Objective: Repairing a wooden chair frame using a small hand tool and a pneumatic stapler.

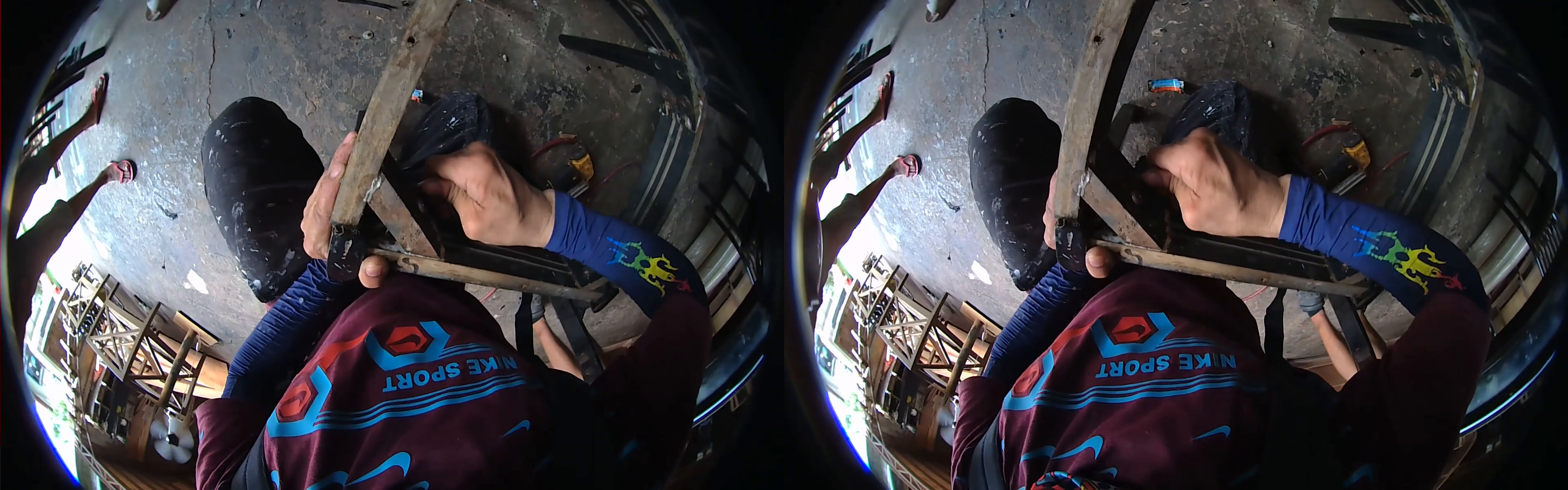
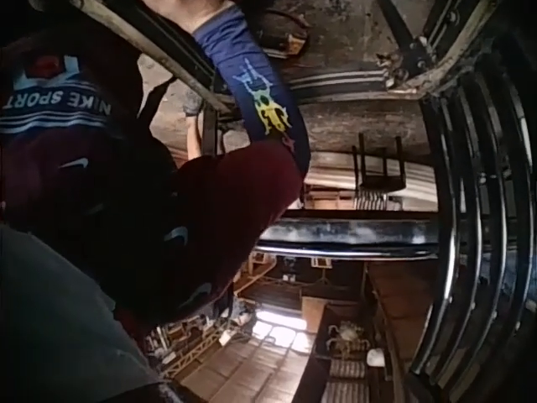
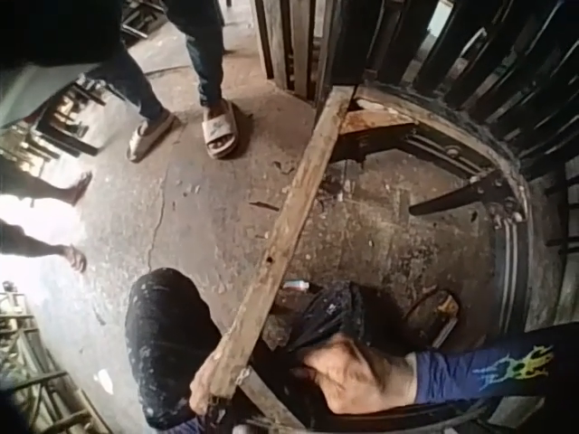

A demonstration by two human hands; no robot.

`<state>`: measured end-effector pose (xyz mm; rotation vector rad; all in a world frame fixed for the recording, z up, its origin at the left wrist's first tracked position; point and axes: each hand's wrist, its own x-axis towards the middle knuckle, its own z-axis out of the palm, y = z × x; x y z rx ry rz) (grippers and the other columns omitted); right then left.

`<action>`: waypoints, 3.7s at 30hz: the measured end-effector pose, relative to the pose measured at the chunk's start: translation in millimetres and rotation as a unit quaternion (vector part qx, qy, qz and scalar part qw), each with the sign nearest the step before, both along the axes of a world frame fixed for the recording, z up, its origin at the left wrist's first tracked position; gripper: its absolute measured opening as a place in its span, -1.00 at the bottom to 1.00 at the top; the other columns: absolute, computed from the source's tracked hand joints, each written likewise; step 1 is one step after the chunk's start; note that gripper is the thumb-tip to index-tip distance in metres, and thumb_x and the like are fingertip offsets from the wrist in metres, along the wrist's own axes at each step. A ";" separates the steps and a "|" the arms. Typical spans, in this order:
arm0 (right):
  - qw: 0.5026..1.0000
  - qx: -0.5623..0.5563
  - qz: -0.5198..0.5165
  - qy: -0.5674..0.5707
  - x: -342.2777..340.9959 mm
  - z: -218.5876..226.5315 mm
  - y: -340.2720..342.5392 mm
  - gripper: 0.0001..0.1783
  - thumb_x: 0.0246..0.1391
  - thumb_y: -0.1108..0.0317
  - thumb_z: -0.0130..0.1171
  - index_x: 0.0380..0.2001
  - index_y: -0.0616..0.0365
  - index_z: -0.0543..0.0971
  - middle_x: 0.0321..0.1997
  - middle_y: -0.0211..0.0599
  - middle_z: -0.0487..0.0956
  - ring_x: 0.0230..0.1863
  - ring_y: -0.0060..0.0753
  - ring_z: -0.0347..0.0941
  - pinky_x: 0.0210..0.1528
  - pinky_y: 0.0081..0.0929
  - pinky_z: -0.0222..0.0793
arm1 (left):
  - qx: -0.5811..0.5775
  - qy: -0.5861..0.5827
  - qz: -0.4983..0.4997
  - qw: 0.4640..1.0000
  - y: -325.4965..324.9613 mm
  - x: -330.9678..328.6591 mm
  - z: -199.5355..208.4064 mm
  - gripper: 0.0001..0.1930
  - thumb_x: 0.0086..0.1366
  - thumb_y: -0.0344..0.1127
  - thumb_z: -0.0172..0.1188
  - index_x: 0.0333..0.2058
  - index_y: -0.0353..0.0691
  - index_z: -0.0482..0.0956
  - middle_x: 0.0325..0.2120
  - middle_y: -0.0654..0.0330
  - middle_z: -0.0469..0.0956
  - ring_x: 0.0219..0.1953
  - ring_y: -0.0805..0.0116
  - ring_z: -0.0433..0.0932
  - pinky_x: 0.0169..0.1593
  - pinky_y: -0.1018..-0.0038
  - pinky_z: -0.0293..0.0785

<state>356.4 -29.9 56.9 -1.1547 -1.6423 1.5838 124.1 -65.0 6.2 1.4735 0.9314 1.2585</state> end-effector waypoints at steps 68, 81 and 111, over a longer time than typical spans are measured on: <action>0.415 0.085 -0.742 -0.520 101.6 44.0 -227.6 -0.53 0.32 0.06 -0.08 -0.26 0.26 0.63 -0.25 0.21 0.63 -0.14 0.40 0.52 -0.07 0.10 0.43 | -0.165 -0.054 -0.163 0.971 26.0 -18.5 58.1 -0.28 0.34 -0.11 0.33 0.30 -0.47 0.31 -0.01 0.09 0.60 0.00 0.45 0.54 0.11 0.57 0.42; 0.389 0.251 -0.828 -0.315 149.6 3.3 -200.5 -0.53 0.34 0.05 -0.02 -0.31 0.26 0.65 -0.34 -0.13 0.67 -0.27 -0.21 0.57 -0.09 -0.29 0.43 | -0.146 -0.038 -0.156 0.976 20.2 1.4 63.5 -0.37 0.38 -0.19 0.30 0.26 -0.51 0.35 -0.15 0.31 0.58 -0.16 0.60 0.46 -0.07 0.71 0.36; 0.537 0.051 -0.836 -0.101 14.7 -203.7 -293.2 -0.50 -0.03 0.31 0.41 0.01 0.20 0.58 -0.22 -0.29 0.62 -0.18 -0.30 0.55 -0.01 -0.40 0.45 | -0.164 -0.098 -0.143 0.971 3.8 1.0 48.6 -0.42 0.40 -0.33 0.25 0.29 -0.47 0.30 -0.11 0.25 0.59 -0.12 0.60 0.47 0.06 0.68 0.37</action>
